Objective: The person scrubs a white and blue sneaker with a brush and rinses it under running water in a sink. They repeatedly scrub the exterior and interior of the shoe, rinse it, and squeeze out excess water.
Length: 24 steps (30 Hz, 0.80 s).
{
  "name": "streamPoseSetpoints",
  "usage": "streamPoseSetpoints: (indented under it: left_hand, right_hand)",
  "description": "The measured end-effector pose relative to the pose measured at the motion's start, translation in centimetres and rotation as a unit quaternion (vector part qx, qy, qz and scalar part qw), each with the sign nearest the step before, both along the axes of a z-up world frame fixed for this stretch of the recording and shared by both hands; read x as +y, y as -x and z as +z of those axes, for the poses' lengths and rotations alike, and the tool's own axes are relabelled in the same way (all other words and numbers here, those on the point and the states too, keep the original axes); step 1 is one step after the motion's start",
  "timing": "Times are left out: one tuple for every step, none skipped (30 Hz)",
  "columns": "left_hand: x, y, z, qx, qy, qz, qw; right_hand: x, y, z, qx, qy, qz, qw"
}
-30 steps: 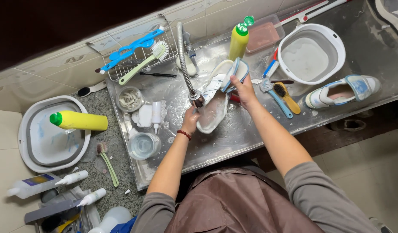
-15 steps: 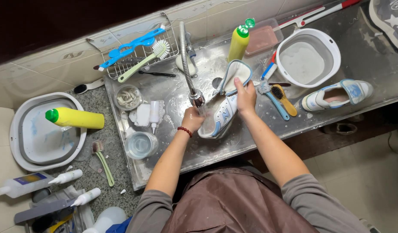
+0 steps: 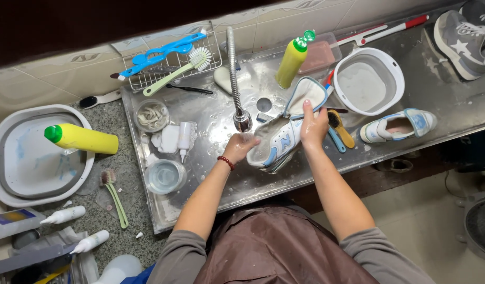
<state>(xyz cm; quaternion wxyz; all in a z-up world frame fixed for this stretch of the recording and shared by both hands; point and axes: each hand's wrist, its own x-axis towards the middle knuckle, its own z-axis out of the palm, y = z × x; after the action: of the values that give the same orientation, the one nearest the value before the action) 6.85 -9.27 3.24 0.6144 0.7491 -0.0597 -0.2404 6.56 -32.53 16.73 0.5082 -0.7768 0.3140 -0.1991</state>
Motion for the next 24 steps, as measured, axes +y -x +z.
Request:
streamPoseSetpoints:
  left_hand:
    - [-0.2, -0.2, 0.0, 0.000, 0.003, 0.001, 1.000]
    - [-0.5, -0.3, 0.0, -0.002, -0.009, 0.029, 1.000]
    - [-0.7, -0.3, 0.0, -0.002, -0.021, 0.058, 0.998]
    - [-0.9, -0.3, -1.0, -0.001, -0.018, 0.060, 0.998]
    - [-1.1, -0.6, -2.0, -0.004, -0.043, 0.063, 0.997]
    - [-1.2, -0.9, -3.0, -0.007, -0.068, 0.067, 0.995]
    - [-0.9, -0.7, -2.4, -0.006, -0.066, 0.069, 0.995]
    - [-0.7, -0.6, -2.0, 0.013, -0.078, 0.022, 0.997]
    - [-0.4, -0.3, -1.5, 0.033, -0.089, -0.025, 0.995]
    - [-0.2, -0.1, -2.4, 0.035, -0.088, -0.024, 0.995]
    - [-0.2, 0.0, -3.2, 0.011, 0.011, -0.046, 0.999]
    - [-0.1, 0.0, -4.0, -0.012, 0.110, -0.069, 0.991]
    - [-0.3, 0.1, -3.4, -0.012, 0.111, -0.068, 0.991]
    - [-0.4, 0.1, -2.9, -0.007, 0.080, -0.039, 0.996]
    - [-0.5, 0.2, -2.3, -0.001, 0.049, -0.009, 0.999]
    - [-0.6, 0.1, -2.3, 0.001, 0.051, -0.008, 0.999]
    - [-0.7, -0.1, -2.3, -0.026, 0.029, 0.005, 0.999]
    - [-0.8, -0.4, -2.3, -0.053, 0.007, 0.018, 0.998]
    - [-0.9, -0.4, -0.6, -0.052, 0.009, 0.019, 0.998]
    - [-0.9, -0.4, 1.1, -0.008, -0.034, 0.027, 0.999]
    - [-0.9, -0.3, 2.8, 0.036, -0.078, 0.033, 0.996]
    - [-0.8, -0.3, 2.3, 0.037, -0.077, 0.033, 0.996]
    - [-0.7, -0.5, 1.8, 0.021, -0.080, 0.020, 0.996]
    - [-0.6, -0.7, 1.3, 0.005, -0.083, 0.007, 0.996]
  right_hand:
    - [0.1, 0.1, -0.3, 0.000, 0.003, 0.001, 1.000]
    - [0.3, 0.2, -0.6, 0.012, -0.008, -0.008, 1.000]
    - [0.4, 0.4, -0.8, 0.026, -0.018, -0.016, 0.999]
    - [0.4, 0.6, -1.0, 0.027, -0.015, -0.014, 0.999]
    - [0.5, 0.6, -1.2, 0.030, 0.000, -0.012, 0.999]
    - [0.6, 0.5, -1.5, 0.032, 0.015, -0.010, 0.999]
    - [0.7, 0.5, -0.9, 0.033, 0.016, -0.008, 0.999]
    - [0.9, 0.4, -0.4, 0.033, 0.015, -0.004, 0.999]
    - [1.1, 0.4, 0.1, 0.034, 0.013, 0.000, 0.999]
    - [1.1, 0.5, -0.2, 0.036, 0.015, 0.002, 0.999]
    - [1.0, 0.4, -0.4, 0.024, 0.055, 0.002, 0.998]
    - [0.8, 0.2, -0.6, 0.012, 0.094, 0.002, 0.995]
    - [1.3, 0.2, 0.1, 0.012, 0.096, 0.003, 0.995]
    - [1.7, 0.1, 0.9, 0.015, 0.092, 0.005, 0.996]
    - [2.1, 0.2, 1.6, 0.020, 0.088, 0.007, 0.996]
    - [2.3, 0.3, 1.8, 0.021, 0.090, 0.009, 0.996]
    - [2.6, 0.3, 2.0, 0.017, 0.092, 0.007, 0.996]
    - [2.9, 0.2, 2.2, 0.013, 0.095, 0.005, 0.995]
    - [3.0, 0.2, 1.9, 0.014, 0.096, 0.006, 0.995]
    - [3.1, 0.2, 1.6, 0.002, 0.107, 0.017, 0.994]
    - [3.2, 0.2, 1.2, -0.010, 0.116, 0.027, 0.993]
    - [3.0, 0.2, 1.3, -0.009, 0.117, 0.028, 0.993]
    - [2.9, 0.0, 1.4, -0.001, 0.107, 0.026, 0.994]
    - [2.7, -0.3, 1.5, 0.008, 0.096, 0.024, 0.995]
